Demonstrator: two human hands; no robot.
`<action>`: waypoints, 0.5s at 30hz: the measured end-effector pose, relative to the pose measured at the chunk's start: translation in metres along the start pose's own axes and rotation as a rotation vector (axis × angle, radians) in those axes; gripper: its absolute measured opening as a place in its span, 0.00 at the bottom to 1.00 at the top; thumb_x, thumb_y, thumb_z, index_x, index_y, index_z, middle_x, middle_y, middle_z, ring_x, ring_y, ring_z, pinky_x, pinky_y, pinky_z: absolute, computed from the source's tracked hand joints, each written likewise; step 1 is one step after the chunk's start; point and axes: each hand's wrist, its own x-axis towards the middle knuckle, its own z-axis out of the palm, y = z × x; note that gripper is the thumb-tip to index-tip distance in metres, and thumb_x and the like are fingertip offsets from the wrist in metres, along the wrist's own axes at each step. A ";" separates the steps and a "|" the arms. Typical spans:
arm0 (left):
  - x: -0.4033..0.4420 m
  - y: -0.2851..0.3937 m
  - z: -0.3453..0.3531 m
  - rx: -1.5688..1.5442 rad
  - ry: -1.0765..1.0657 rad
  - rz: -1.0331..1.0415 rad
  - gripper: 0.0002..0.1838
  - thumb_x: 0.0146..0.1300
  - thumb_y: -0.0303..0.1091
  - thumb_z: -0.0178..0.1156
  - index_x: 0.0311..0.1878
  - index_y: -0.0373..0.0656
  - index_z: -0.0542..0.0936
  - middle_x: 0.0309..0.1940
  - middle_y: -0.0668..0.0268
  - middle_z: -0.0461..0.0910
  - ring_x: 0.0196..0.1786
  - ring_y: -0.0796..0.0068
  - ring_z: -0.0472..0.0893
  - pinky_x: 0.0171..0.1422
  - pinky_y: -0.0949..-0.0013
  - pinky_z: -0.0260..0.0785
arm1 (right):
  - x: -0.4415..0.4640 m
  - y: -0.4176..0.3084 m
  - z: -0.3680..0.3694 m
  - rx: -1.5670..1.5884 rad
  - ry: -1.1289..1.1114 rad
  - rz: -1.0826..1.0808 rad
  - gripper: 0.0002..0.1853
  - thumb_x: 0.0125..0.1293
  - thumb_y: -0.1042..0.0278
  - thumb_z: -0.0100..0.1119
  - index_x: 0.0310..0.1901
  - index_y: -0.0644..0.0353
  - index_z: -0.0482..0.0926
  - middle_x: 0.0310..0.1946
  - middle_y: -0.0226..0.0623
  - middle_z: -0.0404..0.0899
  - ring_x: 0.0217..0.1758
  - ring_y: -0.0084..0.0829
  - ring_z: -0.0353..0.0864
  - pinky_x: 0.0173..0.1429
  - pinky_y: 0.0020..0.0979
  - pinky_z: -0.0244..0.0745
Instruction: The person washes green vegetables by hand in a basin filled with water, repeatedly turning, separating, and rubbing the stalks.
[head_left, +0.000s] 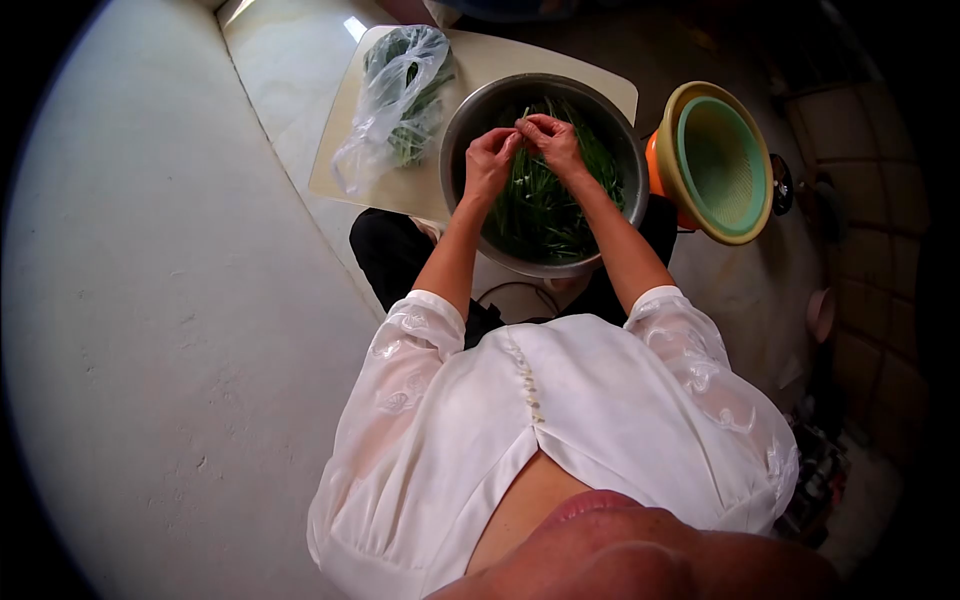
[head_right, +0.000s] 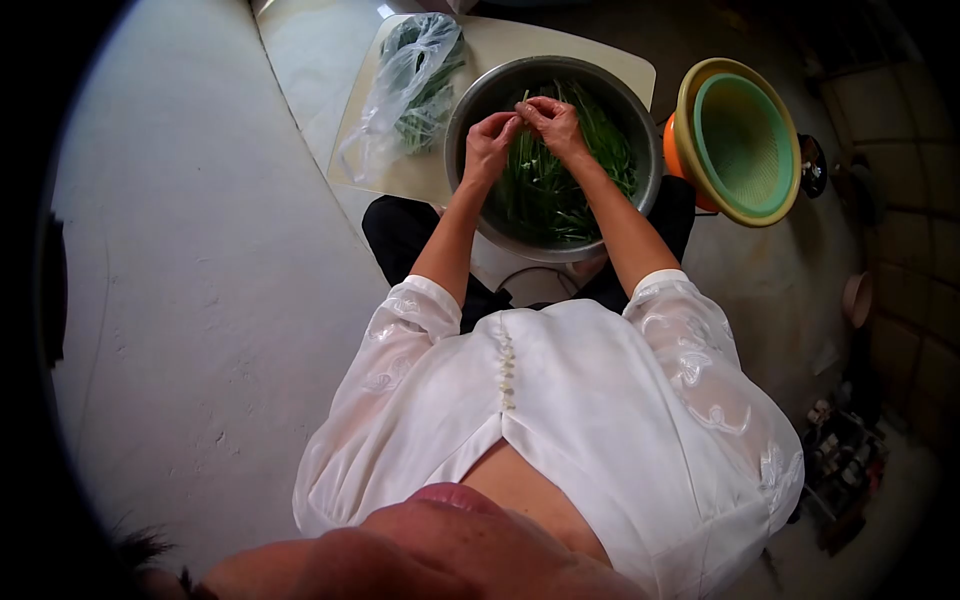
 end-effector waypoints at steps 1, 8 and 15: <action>-0.001 0.002 0.001 0.000 -0.009 0.003 0.13 0.66 0.36 0.65 0.45 0.35 0.84 0.33 0.63 0.86 0.37 0.75 0.83 0.44 0.73 0.74 | -0.002 -0.005 -0.003 0.048 -0.036 -0.034 0.10 0.66 0.62 0.68 0.37 0.61 0.83 0.25 0.24 0.79 0.27 0.15 0.74 0.30 0.20 0.68; -0.023 -0.013 0.009 -0.281 -0.070 -0.161 0.13 0.67 0.37 0.65 0.42 0.34 0.85 0.29 0.68 0.84 0.32 0.83 0.79 0.39 0.78 0.71 | -0.003 -0.054 -0.017 0.096 0.123 -0.143 0.10 0.66 0.61 0.68 0.36 0.60 0.84 0.25 0.24 0.79 0.27 0.15 0.75 0.33 0.21 0.72; -0.055 -0.025 0.011 -0.129 -0.167 -0.163 0.12 0.68 0.35 0.62 0.41 0.34 0.84 0.26 0.72 0.81 0.31 0.84 0.77 0.36 0.77 0.70 | 0.016 -0.119 -0.047 0.122 0.175 -0.246 0.12 0.67 0.56 0.66 0.40 0.56 0.83 0.30 0.24 0.83 0.32 0.18 0.83 0.38 0.24 0.80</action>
